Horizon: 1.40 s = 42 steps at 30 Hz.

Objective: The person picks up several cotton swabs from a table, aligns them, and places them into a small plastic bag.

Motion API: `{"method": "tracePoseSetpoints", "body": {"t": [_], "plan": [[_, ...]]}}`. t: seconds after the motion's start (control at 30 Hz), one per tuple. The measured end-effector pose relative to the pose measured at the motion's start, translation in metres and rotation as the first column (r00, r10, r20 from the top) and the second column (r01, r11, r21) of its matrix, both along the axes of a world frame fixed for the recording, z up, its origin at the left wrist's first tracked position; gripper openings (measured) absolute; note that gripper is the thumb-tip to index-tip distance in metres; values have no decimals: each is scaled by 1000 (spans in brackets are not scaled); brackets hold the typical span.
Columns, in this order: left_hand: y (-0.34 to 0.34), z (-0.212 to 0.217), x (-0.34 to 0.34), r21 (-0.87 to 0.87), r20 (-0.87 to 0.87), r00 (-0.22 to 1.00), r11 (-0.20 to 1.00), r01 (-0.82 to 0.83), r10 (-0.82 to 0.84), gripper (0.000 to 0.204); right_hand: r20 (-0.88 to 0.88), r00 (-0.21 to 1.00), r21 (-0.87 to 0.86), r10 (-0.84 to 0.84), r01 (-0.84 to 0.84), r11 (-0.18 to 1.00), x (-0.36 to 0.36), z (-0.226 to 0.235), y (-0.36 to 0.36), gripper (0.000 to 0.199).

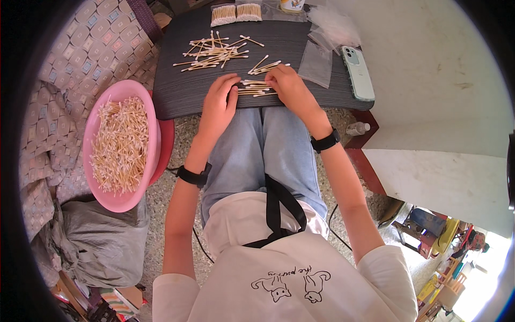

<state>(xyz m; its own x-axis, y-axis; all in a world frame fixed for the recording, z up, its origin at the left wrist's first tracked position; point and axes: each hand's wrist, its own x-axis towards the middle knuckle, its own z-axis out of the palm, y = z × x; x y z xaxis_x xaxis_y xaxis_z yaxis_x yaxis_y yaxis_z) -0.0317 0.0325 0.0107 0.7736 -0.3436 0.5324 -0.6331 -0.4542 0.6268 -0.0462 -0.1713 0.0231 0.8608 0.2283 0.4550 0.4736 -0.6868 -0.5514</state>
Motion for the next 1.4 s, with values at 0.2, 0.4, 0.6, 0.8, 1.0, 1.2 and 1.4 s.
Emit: {"method": "tracePoseSetpoints", "body": {"t": [0.2, 0.4, 0.6, 0.8, 1.0, 1.2, 1.4], "plan": [[2, 0, 1, -31, 8, 1000, 1000, 3, -3, 18, -11, 998, 76, -56, 57, 995, 1, -1, 0, 4], [-2, 1, 2, 21, -19, 1000, 1000, 9, -9, 22, 0, 994, -5, -113, 113, 994, 6, -9, -11, 4], [-14, 0, -1, 23, 77, 994, 997, 71, -73, 24, -117, 988, 74, -105, 114, 991, 6, -8, -11, 5], [-13, 3, -1, 106, 77, 994, 992, 74, -82, 26, -160, 982, 115, -105, 124, 986, 7, 0, -11, 5], [-10, 7, -1, 222, 89, 984, 967, 129, -151, 23, -91, 990, 22, -106, 108, 994, 12, 4, -17, 7], [-13, 6, -1, 194, 57, 990, 974, 117, -131, 23, -122, 980, -32, -157, 154, 988, 12, 9, -21, 8], [-13, 8, 5, 232, 60, 984, 961, 150, -168, 25, -108, 992, -52, -69, 64, 997, 12, 14, -30, 9]]}}
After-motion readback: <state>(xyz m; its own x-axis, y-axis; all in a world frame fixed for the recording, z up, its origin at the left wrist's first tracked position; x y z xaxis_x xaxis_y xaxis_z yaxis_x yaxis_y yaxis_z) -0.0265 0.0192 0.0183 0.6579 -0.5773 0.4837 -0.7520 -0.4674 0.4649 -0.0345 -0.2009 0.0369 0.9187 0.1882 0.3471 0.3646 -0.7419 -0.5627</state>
